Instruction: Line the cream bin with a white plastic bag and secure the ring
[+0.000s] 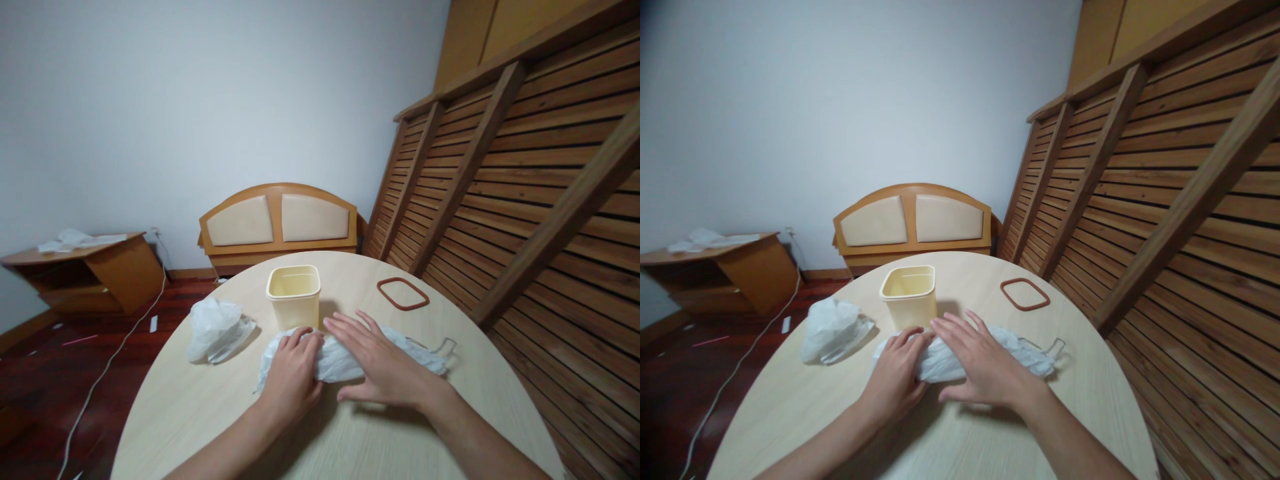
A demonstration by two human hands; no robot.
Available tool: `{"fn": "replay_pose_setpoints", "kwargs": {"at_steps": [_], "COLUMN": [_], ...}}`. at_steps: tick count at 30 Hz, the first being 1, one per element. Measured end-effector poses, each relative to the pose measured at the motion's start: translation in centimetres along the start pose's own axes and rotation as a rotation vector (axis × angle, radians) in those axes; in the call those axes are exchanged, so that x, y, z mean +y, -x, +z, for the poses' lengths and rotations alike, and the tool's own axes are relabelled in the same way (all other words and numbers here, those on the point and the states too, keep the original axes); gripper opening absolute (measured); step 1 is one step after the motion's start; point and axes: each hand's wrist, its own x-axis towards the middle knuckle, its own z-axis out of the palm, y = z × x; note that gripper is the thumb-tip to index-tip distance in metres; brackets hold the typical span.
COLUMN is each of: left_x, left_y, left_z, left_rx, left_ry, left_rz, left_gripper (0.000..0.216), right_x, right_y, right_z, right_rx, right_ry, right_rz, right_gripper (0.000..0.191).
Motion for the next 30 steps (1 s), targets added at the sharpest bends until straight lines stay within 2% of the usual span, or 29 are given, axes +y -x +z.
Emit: {"fn": "replay_pose_setpoints", "kwargs": {"at_steps": [2,7,14,19,24,30], "left_x": [-0.1,-0.2,1.1,1.0,0.0,-0.2], "left_y": [-0.1,-0.3,-0.1,-0.4,-0.5,-0.4], "left_z": [0.5,1.0,-0.2,0.0,0.4,0.0], "left_rx": [-0.030,-0.114,-0.060,-0.105,-0.076,-0.158], "left_ry": [0.025,0.048,0.205,0.158,0.195,0.230], "left_rz": [0.036,0.060,0.000,-0.072,-0.076,0.017], "left_gripper": [0.067,0.057,0.051,0.018,0.044,0.049], "right_x": [-0.3,0.9,2.1,1.4,1.1,1.4], "right_y": [-0.3,0.0,0.0,-0.2,0.1,0.5], "right_z": [0.7,0.8,0.1,-0.6,-0.9,-0.9], "right_rx": [-0.025,-0.031,0.063,0.015,-0.045,-0.134], "right_ry": [-0.034,-0.149,-0.258,-0.188,-0.128,-0.057], "right_rz": [0.010,0.109,0.129,0.082,0.128,0.201], "right_gripper": [0.102,0.079,0.066,0.063,0.066,0.051]}}
